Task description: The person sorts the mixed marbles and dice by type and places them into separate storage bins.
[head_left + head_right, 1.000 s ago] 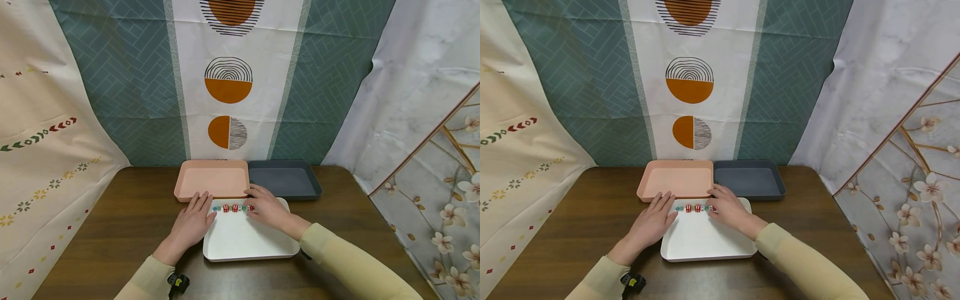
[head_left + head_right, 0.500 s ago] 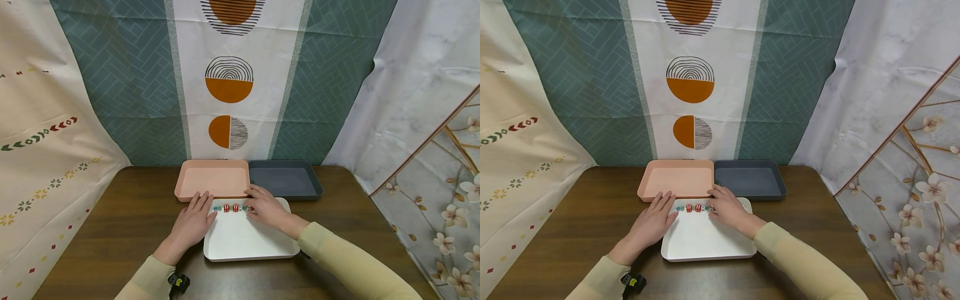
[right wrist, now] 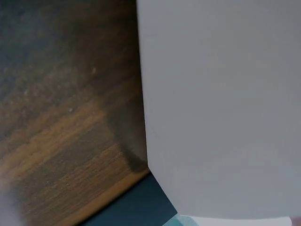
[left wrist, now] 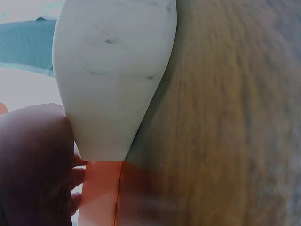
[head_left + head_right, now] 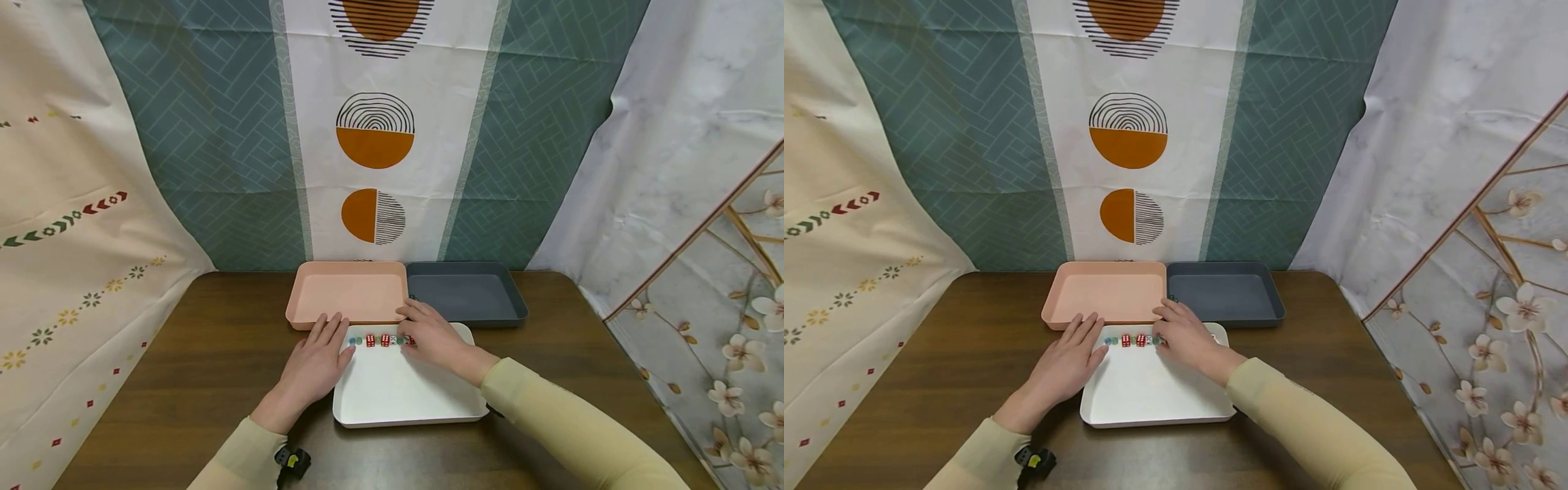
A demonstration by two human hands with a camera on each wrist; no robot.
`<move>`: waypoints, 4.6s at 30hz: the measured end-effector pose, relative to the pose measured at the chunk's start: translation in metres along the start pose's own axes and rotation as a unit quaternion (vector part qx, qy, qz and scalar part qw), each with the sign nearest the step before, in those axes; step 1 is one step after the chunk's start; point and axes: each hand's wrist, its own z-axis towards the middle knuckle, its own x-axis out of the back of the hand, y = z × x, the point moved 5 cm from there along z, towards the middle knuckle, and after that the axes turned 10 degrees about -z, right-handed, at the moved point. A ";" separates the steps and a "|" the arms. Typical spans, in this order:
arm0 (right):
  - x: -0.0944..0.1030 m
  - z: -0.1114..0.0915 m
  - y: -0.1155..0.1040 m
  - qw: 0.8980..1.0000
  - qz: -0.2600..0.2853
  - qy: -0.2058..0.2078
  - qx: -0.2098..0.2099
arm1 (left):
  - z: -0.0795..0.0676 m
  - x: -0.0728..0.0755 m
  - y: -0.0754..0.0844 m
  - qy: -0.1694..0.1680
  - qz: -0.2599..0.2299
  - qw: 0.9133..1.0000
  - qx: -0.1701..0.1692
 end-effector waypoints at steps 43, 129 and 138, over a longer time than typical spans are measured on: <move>0.013 -0.011 0.002 1.000 -0.009 0.016 0.004 | 0.001 0.000 -0.001 -0.006 -0.006 1.000 0.003; 0.000 0.007 0.106 0.977 -0.001 -0.058 -0.206 | 0.001 -0.002 -0.002 0.006 -0.006 1.000 -0.004; -0.008 0.012 0.108 0.977 -0.013 -0.064 -0.204 | 0.001 -0.002 -0.003 0.005 -0.004 1.000 0.000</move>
